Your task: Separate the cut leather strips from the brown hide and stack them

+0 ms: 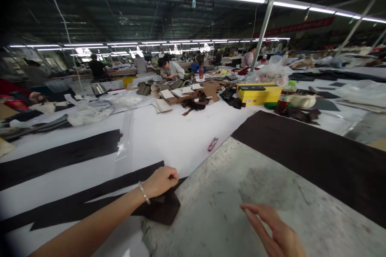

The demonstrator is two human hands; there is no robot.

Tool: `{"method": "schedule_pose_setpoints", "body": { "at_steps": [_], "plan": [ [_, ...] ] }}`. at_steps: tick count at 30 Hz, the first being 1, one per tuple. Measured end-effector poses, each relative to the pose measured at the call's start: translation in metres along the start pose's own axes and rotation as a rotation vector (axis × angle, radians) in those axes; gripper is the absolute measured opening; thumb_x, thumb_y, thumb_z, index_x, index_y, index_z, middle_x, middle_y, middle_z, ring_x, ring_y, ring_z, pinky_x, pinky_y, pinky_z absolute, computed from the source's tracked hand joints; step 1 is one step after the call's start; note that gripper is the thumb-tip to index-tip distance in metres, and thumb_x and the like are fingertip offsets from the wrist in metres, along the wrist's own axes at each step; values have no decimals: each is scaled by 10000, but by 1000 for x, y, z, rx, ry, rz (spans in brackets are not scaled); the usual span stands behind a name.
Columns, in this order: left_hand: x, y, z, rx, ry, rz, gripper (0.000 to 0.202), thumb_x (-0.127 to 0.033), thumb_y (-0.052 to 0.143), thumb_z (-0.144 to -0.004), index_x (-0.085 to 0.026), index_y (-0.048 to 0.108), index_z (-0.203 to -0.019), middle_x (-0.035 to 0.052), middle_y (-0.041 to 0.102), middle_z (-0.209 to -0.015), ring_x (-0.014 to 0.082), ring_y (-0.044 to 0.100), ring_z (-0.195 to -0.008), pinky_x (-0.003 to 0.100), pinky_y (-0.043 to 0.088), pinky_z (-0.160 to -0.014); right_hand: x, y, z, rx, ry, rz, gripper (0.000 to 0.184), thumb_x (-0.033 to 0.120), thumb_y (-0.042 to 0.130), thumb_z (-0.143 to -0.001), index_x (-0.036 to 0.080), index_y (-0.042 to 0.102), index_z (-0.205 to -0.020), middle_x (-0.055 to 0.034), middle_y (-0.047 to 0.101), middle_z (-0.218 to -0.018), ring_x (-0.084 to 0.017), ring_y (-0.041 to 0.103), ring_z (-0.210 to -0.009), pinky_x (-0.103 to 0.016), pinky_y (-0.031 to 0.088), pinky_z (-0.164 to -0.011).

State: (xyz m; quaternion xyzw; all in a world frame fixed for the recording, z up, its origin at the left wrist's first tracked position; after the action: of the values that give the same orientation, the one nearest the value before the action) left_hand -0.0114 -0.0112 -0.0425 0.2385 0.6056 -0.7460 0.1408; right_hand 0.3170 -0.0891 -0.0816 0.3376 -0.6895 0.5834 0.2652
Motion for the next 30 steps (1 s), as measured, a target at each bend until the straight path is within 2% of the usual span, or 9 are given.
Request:
{"method": "schedule_pose_setpoints", "body": {
  "at_steps": [2,5,10,12,14,16,18,24,30],
  "plan": [
    [3,-11,1,-8,23,80,126,-196,495,-728,-193,596,-652,10,644,-691,161,577,-693,266,389,-649,31,14,-5,63,-10,-29,422,661,465,-816,327,682,-958,-53,623,-1029,-309,581,-947,-386,551,-756],
    [2,-31,8,-33,89,252,130,-240,475,-770,-186,540,-672,2,598,-670,144,541,-669,253,398,-632,70,32,-14,126,-52,-94,439,636,463,-841,297,669,-1031,-56,606,-1078,-299,561,-988,-375,525,-820],
    [-26,-40,26,177,174,647,143,-318,467,-824,-195,509,-764,-14,569,-669,130,565,-587,249,420,-578,117,62,-35,199,-41,-319,528,610,509,-834,276,554,-1240,-55,543,-1204,-284,510,-1074,-402,463,-911],
    [-40,-37,30,204,225,667,102,-276,486,-812,-188,526,-781,-16,567,-671,118,553,-581,239,410,-572,131,76,-42,275,-14,-447,512,597,519,-826,232,583,-1179,-67,591,-1095,-267,541,-1003,-370,480,-855],
    [-51,-32,30,189,259,630,67,-228,494,-796,-181,540,-811,-31,546,-629,95,501,-545,218,369,-535,138,86,-46,321,35,-523,415,563,533,-813,183,638,-943,-59,619,-862,-233,571,-821,-311,485,-715],
    [-58,-26,28,168,267,603,100,-195,497,-778,-179,539,-868,-51,520,-587,80,449,-508,202,319,-494,138,88,-48,308,86,-549,368,525,544,-804,164,595,-755,-35,579,-696,-193,539,-670,-270,438,-601],
    [-62,-19,26,208,261,624,196,-160,497,-750,-182,524,-944,-50,551,-609,80,475,-507,198,322,-492,132,82,-47,275,104,-562,363,512,543,-809,160,561,-721,-24,559,-655,-175,512,-632,-257,404,-576],
    [-57,4,28,578,122,859,329,-92,504,-636,-164,513,-957,19,657,-700,135,622,-578,232,436,-547,105,38,-45,171,40,-484,356,506,530,-852,164,570,-763,-6,530,-687,-158,483,-684,-248,389,-636],
    [-39,1,36,756,4,897,219,-144,561,-663,-128,593,-879,81,704,-775,160,669,-658,233,464,-582,71,15,-31,172,251,-598,431,587,612,-778,158,587,-798,-29,563,-717,-178,561,-691,-258,483,-666]
  ]
}}
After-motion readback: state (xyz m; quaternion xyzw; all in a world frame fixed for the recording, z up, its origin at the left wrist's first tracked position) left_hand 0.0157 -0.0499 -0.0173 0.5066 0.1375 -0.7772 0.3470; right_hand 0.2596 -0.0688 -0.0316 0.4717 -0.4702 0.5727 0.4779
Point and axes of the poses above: each hand's wrist, its own z-axis away from the middle knuckle, its own y-axis out of the palm, x = y × z, the point moved 4 cm from there along -z, towards the middle knuckle
